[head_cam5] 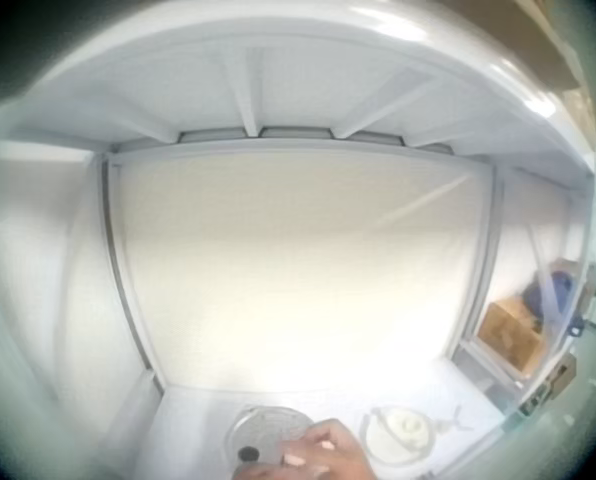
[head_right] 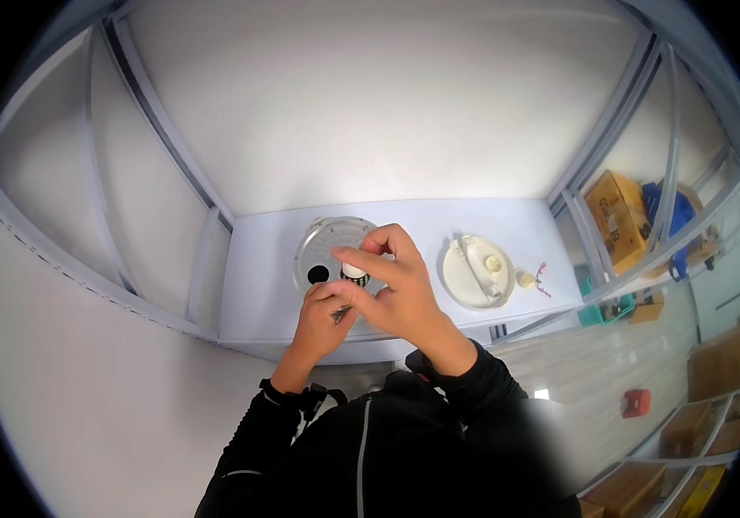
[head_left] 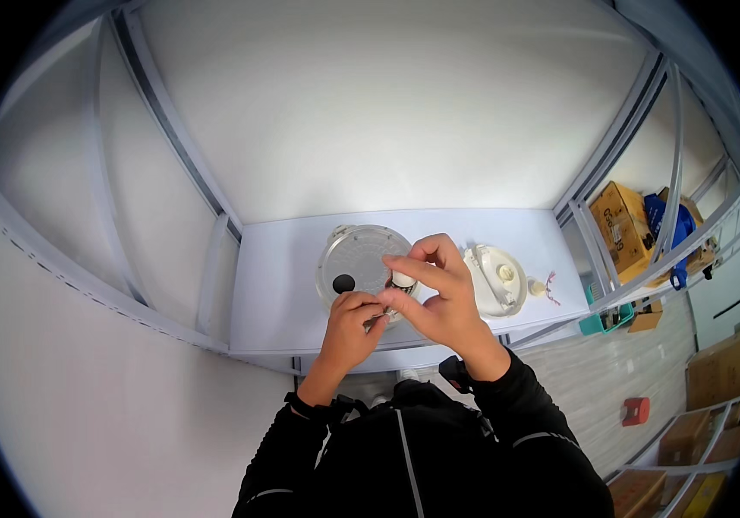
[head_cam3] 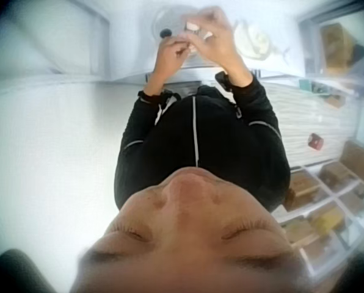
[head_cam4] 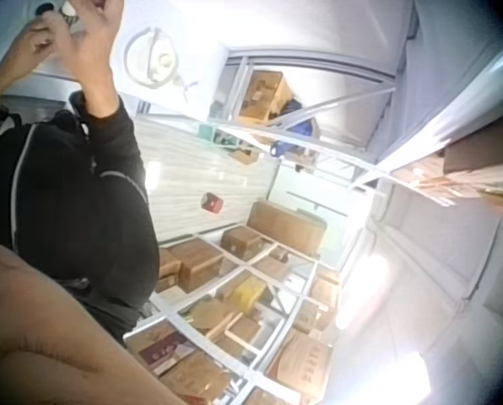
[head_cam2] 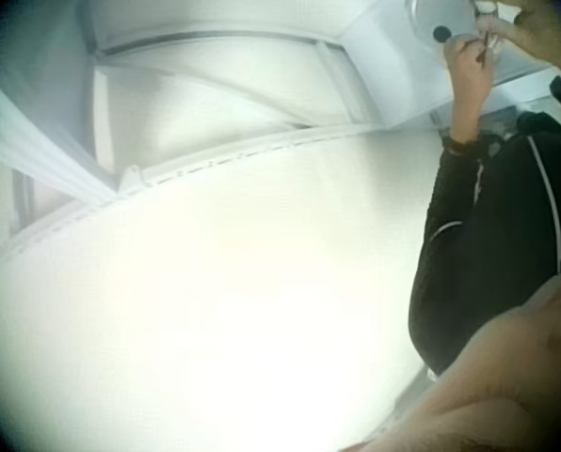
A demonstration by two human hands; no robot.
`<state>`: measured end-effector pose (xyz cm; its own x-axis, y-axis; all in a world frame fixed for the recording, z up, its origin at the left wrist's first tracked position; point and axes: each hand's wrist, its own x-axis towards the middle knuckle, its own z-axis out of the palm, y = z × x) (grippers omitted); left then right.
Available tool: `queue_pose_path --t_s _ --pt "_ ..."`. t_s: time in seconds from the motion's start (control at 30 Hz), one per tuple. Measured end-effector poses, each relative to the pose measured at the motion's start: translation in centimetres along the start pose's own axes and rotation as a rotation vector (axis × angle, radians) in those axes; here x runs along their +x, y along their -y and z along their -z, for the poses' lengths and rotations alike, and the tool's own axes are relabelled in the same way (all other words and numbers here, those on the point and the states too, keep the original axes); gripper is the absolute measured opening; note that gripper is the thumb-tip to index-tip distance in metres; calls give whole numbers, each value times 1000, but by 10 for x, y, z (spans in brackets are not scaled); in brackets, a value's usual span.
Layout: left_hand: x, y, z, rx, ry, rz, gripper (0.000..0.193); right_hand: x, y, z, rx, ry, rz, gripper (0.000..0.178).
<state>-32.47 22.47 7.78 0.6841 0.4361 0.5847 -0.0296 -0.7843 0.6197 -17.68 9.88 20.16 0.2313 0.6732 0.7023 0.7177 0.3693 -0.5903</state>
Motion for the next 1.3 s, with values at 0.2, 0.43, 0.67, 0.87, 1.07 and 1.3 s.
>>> queue_pose_path --t_s 0.2,0.43,0.67,0.87,1.07,1.3 --pt "-3 8 0 5 22 6 17 10 10 4 73 -3 -46 41" --pt "1 1 -2 20 16 30 14 4 0 2 -1 29 1 45" --pt "0 3 -4 12 -13 4 16 10 8 8 114 18 -40 40" --pt "1 3 -8 40 -16 25 17 8 2 3 -32 -11 39 43" --pt "1 0 -5 18 -2 18 17 1 -5 5 51 -46 -59 41" --pt "0 -1 -3 33 -27 1 16 1 -3 4 30 -25 -70 37"
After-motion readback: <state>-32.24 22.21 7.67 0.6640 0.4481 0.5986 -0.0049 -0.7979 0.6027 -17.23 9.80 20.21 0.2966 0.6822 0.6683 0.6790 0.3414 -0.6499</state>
